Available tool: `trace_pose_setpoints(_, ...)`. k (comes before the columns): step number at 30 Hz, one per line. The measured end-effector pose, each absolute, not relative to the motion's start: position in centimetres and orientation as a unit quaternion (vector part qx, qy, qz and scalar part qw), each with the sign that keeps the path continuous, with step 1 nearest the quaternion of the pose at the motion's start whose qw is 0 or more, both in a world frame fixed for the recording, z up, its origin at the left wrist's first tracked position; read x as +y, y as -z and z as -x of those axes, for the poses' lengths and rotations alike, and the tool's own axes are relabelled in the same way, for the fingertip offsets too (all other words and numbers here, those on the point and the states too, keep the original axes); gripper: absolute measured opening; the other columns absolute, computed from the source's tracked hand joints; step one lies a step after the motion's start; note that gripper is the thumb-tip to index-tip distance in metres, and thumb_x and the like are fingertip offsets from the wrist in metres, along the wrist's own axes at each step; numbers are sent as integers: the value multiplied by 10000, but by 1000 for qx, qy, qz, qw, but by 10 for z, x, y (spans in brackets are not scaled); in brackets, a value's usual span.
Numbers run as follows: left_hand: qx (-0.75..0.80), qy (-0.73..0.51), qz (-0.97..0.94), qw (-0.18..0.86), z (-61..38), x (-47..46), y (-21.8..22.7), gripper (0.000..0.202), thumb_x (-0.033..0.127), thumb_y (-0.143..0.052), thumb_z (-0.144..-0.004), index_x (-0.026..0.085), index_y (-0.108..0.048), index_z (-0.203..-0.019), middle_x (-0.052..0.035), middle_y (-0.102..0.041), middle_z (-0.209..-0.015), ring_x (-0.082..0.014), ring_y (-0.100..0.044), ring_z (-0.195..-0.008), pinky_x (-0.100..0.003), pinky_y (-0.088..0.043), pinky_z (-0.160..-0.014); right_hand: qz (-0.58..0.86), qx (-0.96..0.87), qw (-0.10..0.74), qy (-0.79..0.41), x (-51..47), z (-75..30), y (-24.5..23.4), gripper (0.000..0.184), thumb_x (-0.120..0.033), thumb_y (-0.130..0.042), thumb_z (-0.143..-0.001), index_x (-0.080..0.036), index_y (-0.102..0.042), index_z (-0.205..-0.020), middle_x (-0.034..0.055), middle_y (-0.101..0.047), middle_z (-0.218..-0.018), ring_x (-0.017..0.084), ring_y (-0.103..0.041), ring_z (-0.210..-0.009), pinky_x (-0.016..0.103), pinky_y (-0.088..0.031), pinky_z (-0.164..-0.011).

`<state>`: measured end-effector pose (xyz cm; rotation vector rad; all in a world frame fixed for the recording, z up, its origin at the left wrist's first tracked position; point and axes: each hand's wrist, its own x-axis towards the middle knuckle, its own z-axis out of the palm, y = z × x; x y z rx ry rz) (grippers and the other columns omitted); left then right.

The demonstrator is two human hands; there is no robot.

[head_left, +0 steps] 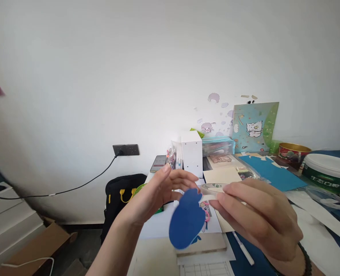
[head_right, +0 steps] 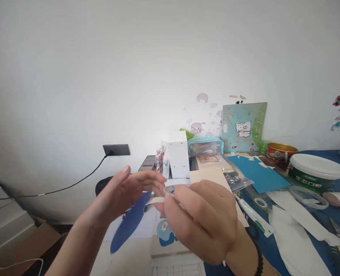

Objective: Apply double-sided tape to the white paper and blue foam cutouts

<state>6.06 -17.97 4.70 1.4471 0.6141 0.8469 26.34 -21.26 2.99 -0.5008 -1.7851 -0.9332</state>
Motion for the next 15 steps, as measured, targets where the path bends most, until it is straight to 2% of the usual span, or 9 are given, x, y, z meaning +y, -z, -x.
trace_pose_setpoints(3,241,-290,-616,691,-62,-171,-40,525,607,-488,-765,139,-695,-884,-78,-643,-726,-164,-580,-612,-259,-459,-570,212,-738,514,384,-219,-264,-25,105,-152,-654,-808,-230,-589,-838,6,-650,-757,162,-626,-704,320,-541,-651)
trace_pose_setpoints(5,234,-276,-612,703,-63,-168,-37,458,570,-599,-702,146,-685,-852,-52,-633,-655,-140,-552,-529,-233,-427,-501,217,-731,523,381,-222,-263,-23,87,-177,-637,-826,-241,-580,-813,3,-638,-760,164,-625,-712,333,-546,-658)
trace_pose_setpoints(10,227,-272,-593,723,-62,-172,-39,408,466,-784,-547,174,-671,-809,-17,-627,-597,-136,-568,-490,-228,-440,-470,192,-740,505,400,-218,-267,-28,109,-167,-628,-838,-242,-578,-778,-14,-634,-721,137,-617,-683,310,-553,-651)
trace_pose_setpoints(15,240,-249,-599,722,-58,-178,-41,276,414,-798,-563,178,-710,-675,-31,-640,-567,-144,-574,-489,-226,-434,-440,147,-758,483,412,-211,-265,-33,146,-142,-613,-839,-240,-595,-733,-26,-643,-685,115,-619,-621,275,-546,-600)
